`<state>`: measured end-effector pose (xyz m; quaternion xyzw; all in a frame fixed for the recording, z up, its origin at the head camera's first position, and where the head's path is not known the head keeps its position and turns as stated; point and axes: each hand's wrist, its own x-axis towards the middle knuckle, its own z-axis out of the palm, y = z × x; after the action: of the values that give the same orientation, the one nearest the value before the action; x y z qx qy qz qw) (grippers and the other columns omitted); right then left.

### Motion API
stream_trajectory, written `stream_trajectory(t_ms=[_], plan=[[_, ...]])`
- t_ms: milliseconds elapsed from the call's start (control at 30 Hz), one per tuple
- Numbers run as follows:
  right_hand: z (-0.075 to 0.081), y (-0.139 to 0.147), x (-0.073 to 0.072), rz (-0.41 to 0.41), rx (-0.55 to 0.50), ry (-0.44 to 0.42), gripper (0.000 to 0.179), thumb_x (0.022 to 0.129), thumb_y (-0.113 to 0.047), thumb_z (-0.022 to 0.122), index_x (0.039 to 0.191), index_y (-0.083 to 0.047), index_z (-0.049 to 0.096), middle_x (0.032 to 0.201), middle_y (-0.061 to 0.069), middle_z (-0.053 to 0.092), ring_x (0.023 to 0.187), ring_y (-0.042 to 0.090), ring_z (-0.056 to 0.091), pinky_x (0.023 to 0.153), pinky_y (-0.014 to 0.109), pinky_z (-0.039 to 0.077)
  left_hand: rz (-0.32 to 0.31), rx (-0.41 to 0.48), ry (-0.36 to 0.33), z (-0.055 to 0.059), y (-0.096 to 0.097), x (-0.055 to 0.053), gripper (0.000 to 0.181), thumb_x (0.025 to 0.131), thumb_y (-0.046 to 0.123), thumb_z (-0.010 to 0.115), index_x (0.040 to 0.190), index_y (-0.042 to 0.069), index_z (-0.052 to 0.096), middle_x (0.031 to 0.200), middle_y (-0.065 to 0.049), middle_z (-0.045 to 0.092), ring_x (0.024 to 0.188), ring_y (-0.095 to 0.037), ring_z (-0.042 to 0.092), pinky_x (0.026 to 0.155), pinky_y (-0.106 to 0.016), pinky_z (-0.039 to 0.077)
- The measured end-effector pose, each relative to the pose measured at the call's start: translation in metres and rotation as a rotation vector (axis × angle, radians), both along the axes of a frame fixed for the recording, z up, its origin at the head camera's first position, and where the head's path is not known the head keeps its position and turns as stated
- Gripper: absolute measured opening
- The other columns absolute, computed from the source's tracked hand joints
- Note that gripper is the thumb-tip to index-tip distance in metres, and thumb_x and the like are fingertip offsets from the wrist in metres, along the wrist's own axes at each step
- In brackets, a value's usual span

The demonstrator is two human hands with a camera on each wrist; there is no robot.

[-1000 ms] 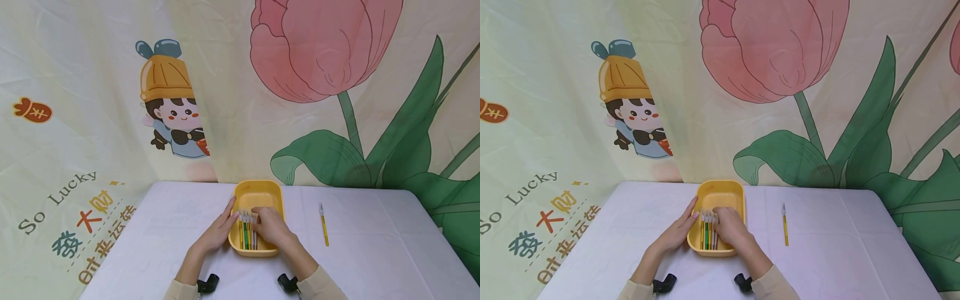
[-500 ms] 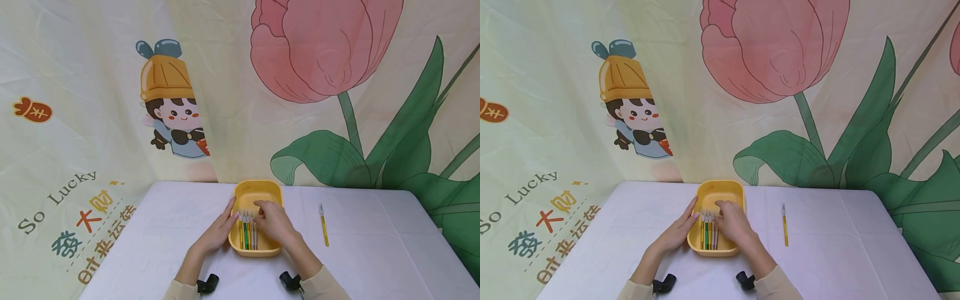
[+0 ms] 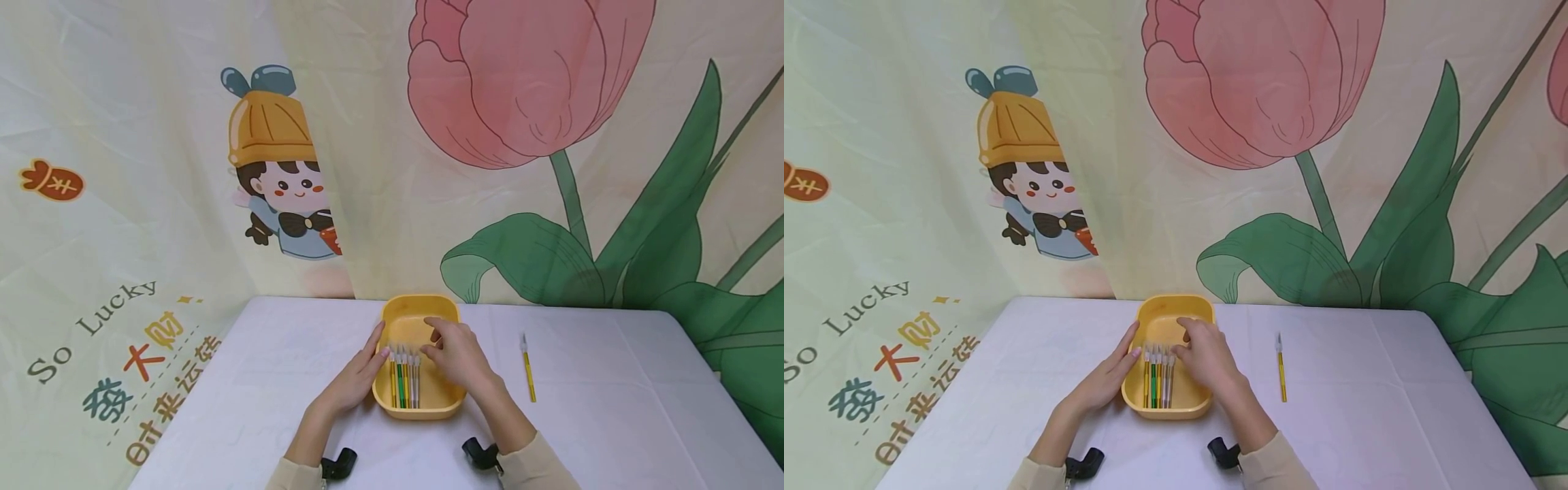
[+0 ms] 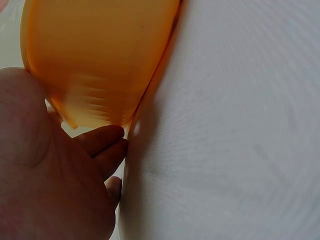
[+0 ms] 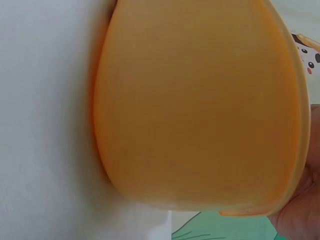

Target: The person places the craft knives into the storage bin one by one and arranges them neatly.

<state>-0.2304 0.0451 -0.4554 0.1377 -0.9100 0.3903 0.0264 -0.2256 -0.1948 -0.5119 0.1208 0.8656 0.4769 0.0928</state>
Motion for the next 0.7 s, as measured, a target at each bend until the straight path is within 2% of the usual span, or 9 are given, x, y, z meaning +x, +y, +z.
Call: stream_trajectory(t_ms=[100, 300, 467, 700], plan=[[0.002, 0.002, 0.0, -0.014, -0.012, -0.008, 0.054, 0.09, -0.014, 0.083, 0.14, -0.009, 0.065, 0.097, 0.002, 0.068, 0.082, 0.015, 0.062, 0.066, 0.023, 0.057, 0.009, -0.004, 0.0, 0.0, 0.0, 0.0, 0.063, 0.112, 0.052, 0.036, 0.168, 0.039, 0.01, 0.173, -0.006, 0.024, 0.158, -0.029, 0.028, 0.129, -0.057, 0.017], [0.006, 0.009, 0.0, -0.048, -0.037, -0.014, 0.056, 0.09, -0.014, 0.083, 0.142, -0.008, 0.063, 0.098, 0.003, 0.067, 0.079, 0.016, 0.062, 0.064, 0.024, 0.058, 0.009, -0.009, 0.007, -0.002, 0.0, -0.001, 0.063, 0.112, 0.051, 0.036, 0.167, 0.04, 0.009, 0.173, -0.003, 0.021, 0.159, -0.029, 0.023, 0.13, -0.056, 0.016], [0.008, 0.015, -0.002, -0.066, -0.047, -0.012, 0.058, 0.089, -0.015, 0.084, 0.143, -0.006, 0.062, 0.098, 0.004, 0.067, 0.078, 0.015, 0.062, 0.062, 0.023, 0.057, -0.004, -0.006, 0.017, -0.001, -0.001, -0.001, 0.063, 0.113, 0.048, 0.036, 0.168, 0.037, 0.008, 0.173, -0.006, 0.023, 0.159, -0.027, 0.023, 0.13, -0.054, 0.016], [0.009, 0.023, -0.004, -0.086, -0.057, 0.024, 0.057, 0.089, -0.015, 0.084, 0.142, -0.006, 0.063, 0.099, 0.005, 0.069, 0.078, 0.014, 0.063, 0.061, 0.022, 0.057, -0.009, 0.005, 0.019, -0.002, 0.0, -0.001, 0.063, 0.113, 0.048, 0.036, 0.168, 0.036, 0.008, 0.172, -0.007, 0.026, 0.158, -0.027, 0.026, 0.13, -0.055, 0.017]])
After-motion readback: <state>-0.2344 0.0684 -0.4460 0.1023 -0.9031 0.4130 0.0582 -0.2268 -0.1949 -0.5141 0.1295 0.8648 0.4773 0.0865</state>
